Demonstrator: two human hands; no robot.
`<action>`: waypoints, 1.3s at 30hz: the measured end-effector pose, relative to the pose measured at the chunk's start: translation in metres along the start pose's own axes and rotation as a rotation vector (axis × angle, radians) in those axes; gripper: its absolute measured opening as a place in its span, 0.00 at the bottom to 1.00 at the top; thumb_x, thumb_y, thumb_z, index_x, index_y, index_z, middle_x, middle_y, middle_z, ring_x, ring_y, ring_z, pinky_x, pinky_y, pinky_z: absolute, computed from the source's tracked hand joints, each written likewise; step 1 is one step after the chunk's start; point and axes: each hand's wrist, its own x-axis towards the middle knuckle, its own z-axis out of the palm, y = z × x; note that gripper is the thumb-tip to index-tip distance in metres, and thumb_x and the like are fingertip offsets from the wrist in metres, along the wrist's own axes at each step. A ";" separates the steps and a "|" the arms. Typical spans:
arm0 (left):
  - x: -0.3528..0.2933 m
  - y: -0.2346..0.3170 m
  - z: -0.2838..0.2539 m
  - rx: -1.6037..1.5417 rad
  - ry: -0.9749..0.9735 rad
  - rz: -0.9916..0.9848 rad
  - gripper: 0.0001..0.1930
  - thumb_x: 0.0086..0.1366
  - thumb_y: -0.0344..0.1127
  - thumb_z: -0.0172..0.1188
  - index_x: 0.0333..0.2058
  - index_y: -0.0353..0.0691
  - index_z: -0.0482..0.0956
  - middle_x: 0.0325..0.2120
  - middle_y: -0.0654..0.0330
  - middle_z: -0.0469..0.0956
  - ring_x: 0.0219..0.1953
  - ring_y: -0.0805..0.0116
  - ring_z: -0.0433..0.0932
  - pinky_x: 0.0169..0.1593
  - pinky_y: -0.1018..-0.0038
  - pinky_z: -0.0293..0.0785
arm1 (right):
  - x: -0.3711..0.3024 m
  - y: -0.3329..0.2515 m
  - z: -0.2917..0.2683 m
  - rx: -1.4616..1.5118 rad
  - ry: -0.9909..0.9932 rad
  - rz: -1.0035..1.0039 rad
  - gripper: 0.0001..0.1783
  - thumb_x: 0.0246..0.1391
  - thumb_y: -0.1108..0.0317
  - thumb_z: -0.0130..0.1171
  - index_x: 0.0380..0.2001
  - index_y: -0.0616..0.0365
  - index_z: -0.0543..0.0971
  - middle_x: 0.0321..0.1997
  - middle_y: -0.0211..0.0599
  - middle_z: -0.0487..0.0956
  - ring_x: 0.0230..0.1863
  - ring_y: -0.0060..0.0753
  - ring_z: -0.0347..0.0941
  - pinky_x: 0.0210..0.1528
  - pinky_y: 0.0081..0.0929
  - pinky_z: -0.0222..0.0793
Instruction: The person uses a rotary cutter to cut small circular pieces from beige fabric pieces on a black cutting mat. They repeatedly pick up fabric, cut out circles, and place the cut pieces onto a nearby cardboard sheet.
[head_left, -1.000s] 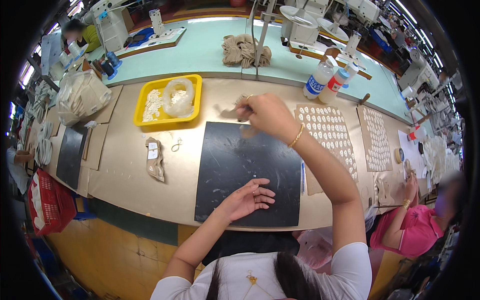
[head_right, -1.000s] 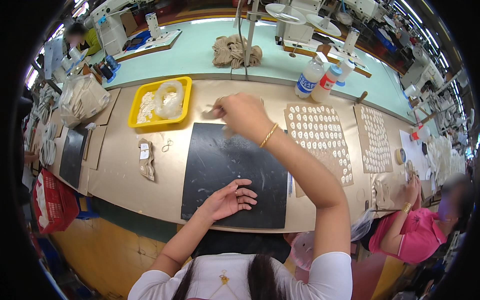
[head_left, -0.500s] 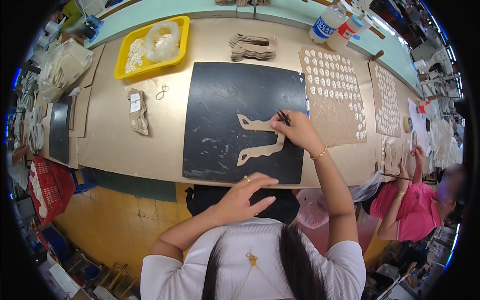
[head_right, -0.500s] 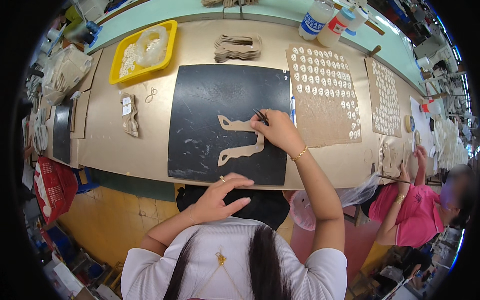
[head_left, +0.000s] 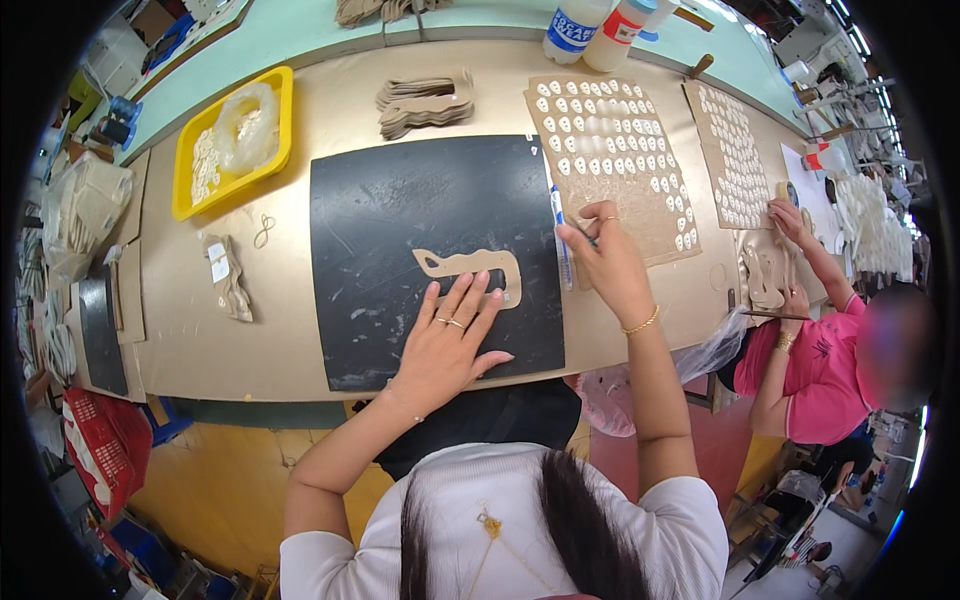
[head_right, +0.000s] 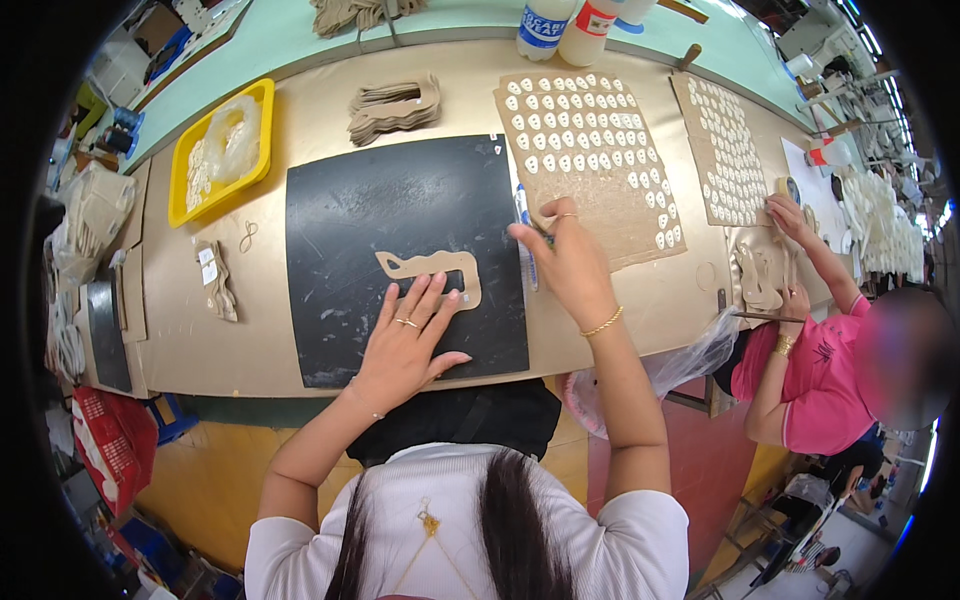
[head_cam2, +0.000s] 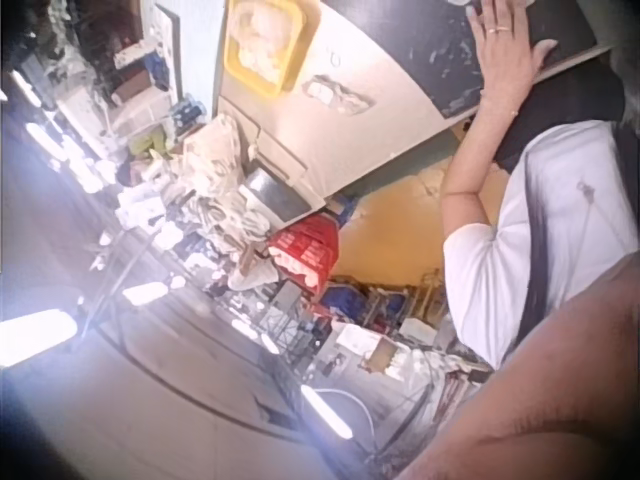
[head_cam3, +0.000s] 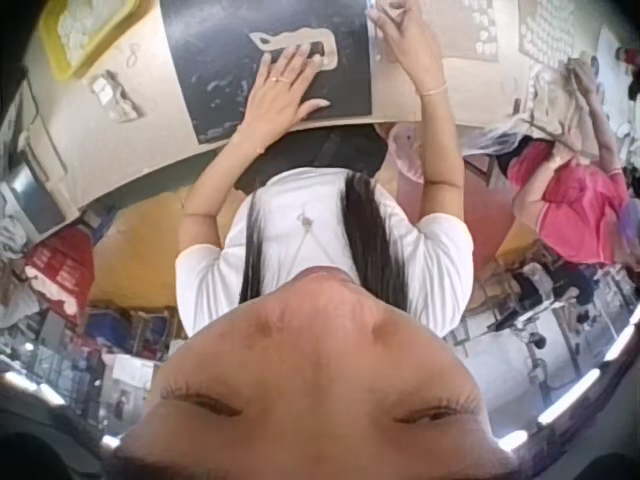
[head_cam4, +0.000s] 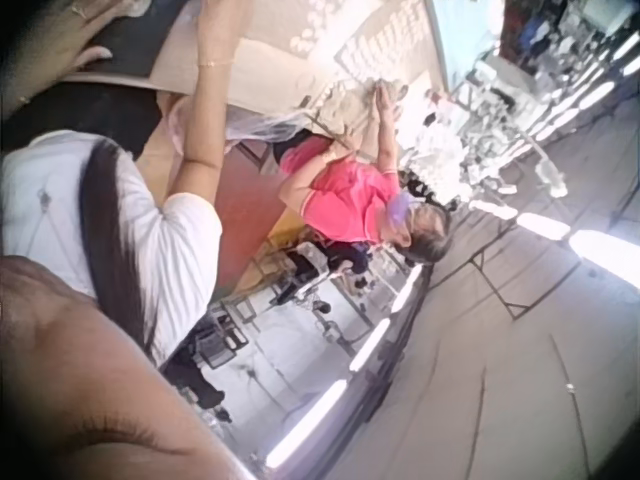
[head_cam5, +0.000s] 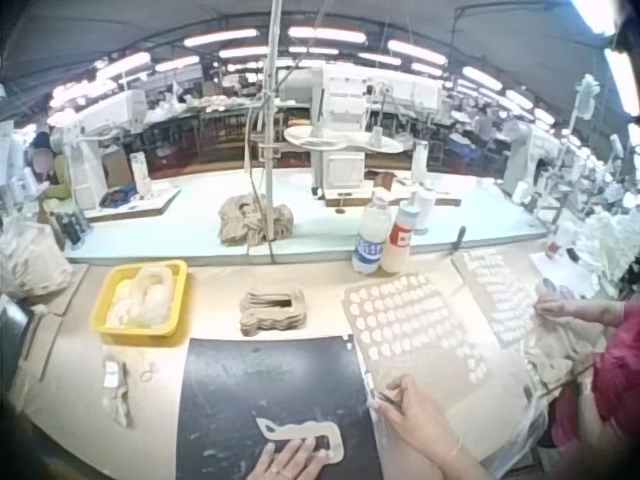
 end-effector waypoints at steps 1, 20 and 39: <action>0.003 -0.002 -0.001 0.007 0.012 0.012 0.42 0.62 0.61 0.60 0.67 0.41 0.64 0.72 0.50 0.57 0.75 0.52 0.52 0.73 0.47 0.48 | 0.006 0.016 -0.002 -0.031 0.060 -0.048 0.19 0.60 0.59 0.66 0.45 0.63 0.74 0.30 0.42 0.78 0.31 0.36 0.78 0.36 0.32 0.72; 0.009 0.007 0.002 -0.009 -0.060 0.032 0.41 0.60 0.66 0.60 0.67 0.51 0.66 0.71 0.53 0.57 0.73 0.50 0.54 0.73 0.44 0.46 | 0.120 0.012 -0.029 -0.896 0.029 -0.802 0.03 0.48 0.69 0.62 0.23 0.50 0.83 0.28 0.30 0.80 0.33 0.35 0.80 0.37 0.33 0.73; 0.085 0.076 0.026 -0.060 0.004 0.254 0.35 0.58 0.48 0.67 0.61 0.38 0.72 0.65 0.44 0.66 0.71 0.48 0.59 0.71 0.46 0.51 | 0.138 -0.001 -0.026 -0.987 -0.234 -0.754 0.04 0.49 0.69 0.63 0.25 0.53 0.85 0.30 0.36 0.82 0.33 0.38 0.82 0.36 0.36 0.77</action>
